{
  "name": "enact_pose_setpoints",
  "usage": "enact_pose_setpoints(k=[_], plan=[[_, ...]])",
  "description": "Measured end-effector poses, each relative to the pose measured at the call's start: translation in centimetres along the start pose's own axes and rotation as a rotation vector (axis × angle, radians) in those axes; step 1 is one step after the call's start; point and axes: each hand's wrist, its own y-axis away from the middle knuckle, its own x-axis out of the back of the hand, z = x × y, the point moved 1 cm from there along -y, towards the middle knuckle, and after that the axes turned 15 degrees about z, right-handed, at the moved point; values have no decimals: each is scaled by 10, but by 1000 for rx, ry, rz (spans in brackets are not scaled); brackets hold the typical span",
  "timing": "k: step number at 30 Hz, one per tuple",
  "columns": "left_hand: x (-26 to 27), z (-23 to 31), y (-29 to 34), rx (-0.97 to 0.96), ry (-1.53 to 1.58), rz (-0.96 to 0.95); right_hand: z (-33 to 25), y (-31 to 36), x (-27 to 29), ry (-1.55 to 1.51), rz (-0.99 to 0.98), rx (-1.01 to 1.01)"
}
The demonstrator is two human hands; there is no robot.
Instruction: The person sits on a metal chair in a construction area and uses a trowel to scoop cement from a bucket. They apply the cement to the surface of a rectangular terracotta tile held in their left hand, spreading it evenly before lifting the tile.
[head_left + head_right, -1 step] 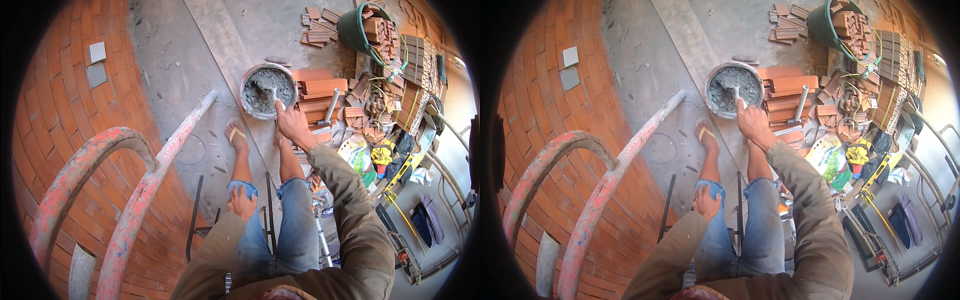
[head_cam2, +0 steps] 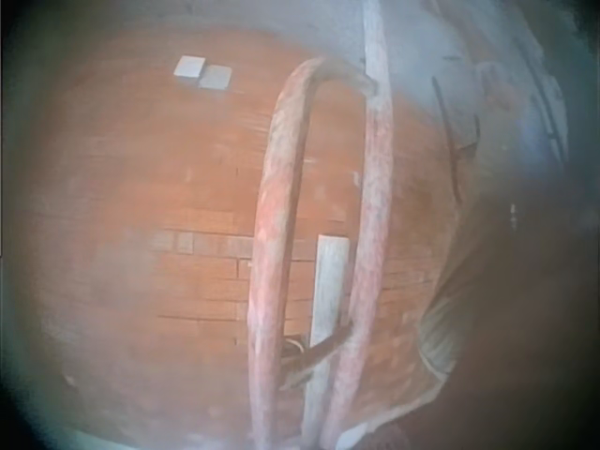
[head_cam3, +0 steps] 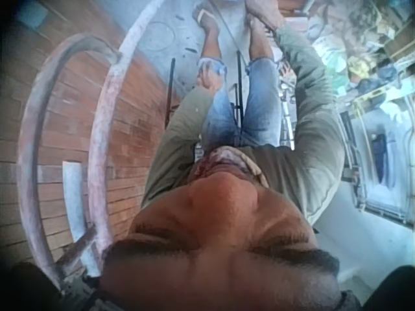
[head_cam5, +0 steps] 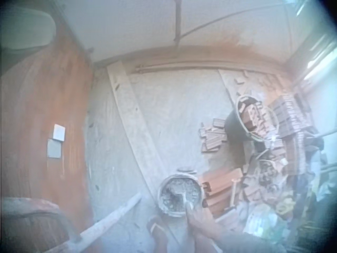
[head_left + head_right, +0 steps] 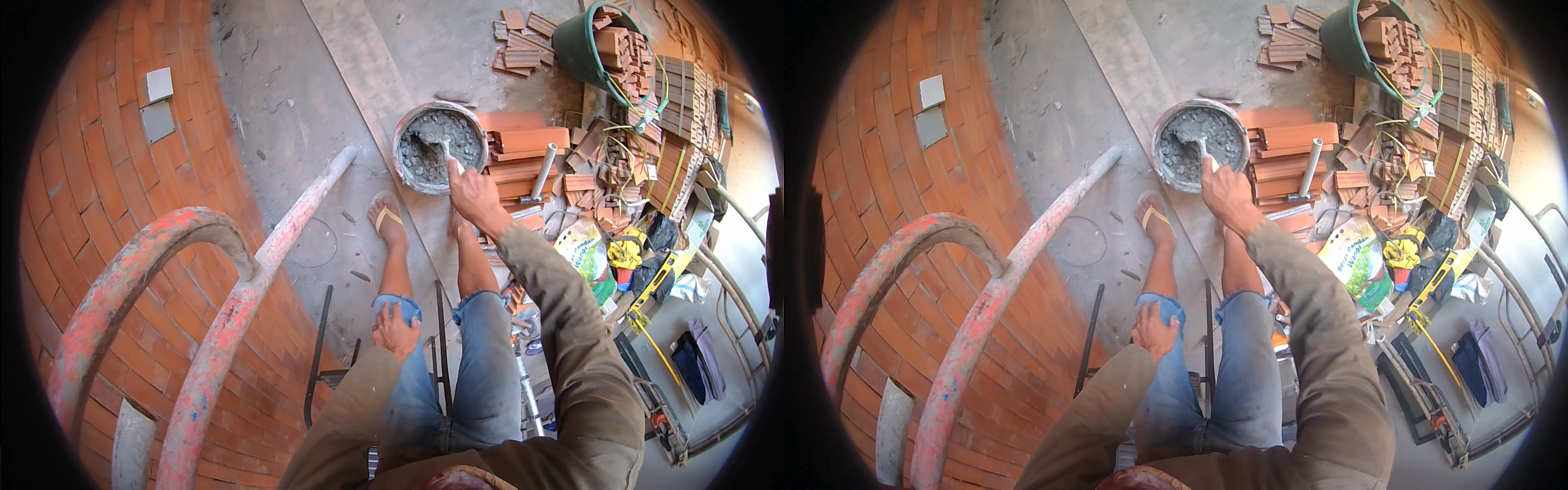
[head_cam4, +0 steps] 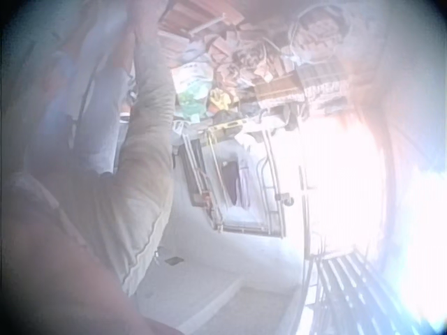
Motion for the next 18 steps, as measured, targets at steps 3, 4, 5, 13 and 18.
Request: enact_pose_setpoints(k=[3,4,5,13,18], plan=[[-1,3,1,-16,-20,-12,16,-36,-66,79,-18,45],[0,6,-2,-36,-21,-10,21,-51,-73,11,-42,-1],[-1,2,-2,-28,-19,9,12,-61,-68,-71,-68,-32],[-4,-10,4,-2,-27,34,2,6,17,-290,-172,-81],[-7,-2,4,-21,-30,32,-12,9,-58,131,-128,110]])
